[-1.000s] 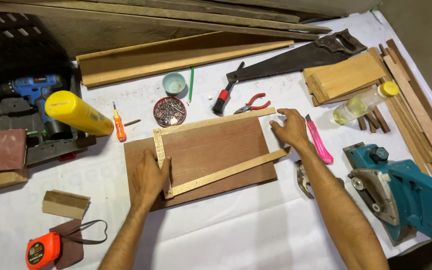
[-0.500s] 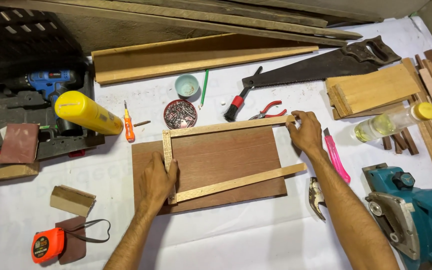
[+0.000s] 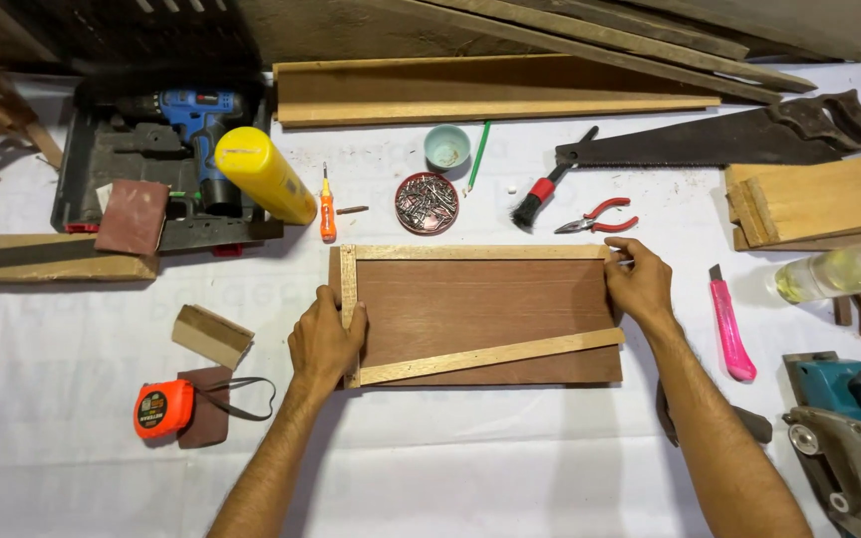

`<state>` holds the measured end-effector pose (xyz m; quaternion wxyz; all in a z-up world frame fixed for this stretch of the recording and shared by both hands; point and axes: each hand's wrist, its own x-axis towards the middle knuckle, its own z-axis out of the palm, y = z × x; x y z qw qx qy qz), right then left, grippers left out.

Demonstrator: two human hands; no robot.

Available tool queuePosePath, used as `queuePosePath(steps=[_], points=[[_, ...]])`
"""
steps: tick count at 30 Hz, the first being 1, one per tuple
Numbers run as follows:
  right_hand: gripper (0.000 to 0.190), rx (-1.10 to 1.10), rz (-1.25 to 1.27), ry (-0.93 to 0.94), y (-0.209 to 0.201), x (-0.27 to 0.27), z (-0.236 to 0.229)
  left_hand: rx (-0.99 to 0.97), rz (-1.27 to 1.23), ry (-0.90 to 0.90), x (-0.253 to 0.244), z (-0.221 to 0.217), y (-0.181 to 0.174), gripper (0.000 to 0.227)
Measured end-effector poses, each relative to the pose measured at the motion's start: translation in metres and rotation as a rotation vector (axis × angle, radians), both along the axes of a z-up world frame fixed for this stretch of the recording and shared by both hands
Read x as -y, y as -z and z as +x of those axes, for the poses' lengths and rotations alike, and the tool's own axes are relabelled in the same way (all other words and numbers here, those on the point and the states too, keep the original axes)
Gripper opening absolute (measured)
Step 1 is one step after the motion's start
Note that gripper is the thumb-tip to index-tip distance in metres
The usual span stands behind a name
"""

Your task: Measure and assemble wooden pieces to create a frame or structure.

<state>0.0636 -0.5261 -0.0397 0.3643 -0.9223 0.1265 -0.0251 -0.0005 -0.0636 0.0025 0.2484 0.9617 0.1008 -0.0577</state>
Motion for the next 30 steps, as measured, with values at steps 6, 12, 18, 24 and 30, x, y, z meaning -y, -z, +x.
queuePosePath(steps=[6, 12, 18, 24, 30], points=[[0.035, -0.055, -0.155, 0.02, -0.021, -0.026, 0.0, 0.125, -0.049, 0.027, -0.026, -0.001, 0.011, 0.035], [0.034, -0.033, -0.172, 0.037, -0.013, -0.025, 0.001, 0.074, -0.13, -0.003, -0.024, -0.002, 0.003, 0.036], [0.032, -0.026, -0.073, 0.09, -0.013, -0.028, 0.0, 0.137, -0.194, 0.036, -0.026, -0.004, 0.01, 0.035], [0.029, 0.068, -0.075, 0.045, 0.009, -0.017, 0.003, 0.18, -0.146, 0.073, -0.026, -0.004, 0.019, 0.031], [0.038, -0.073, -0.031, -0.014, -0.018, -0.02, -0.001, 0.238, -0.111, 0.091, -0.029, -0.007, 0.031, 0.035]])
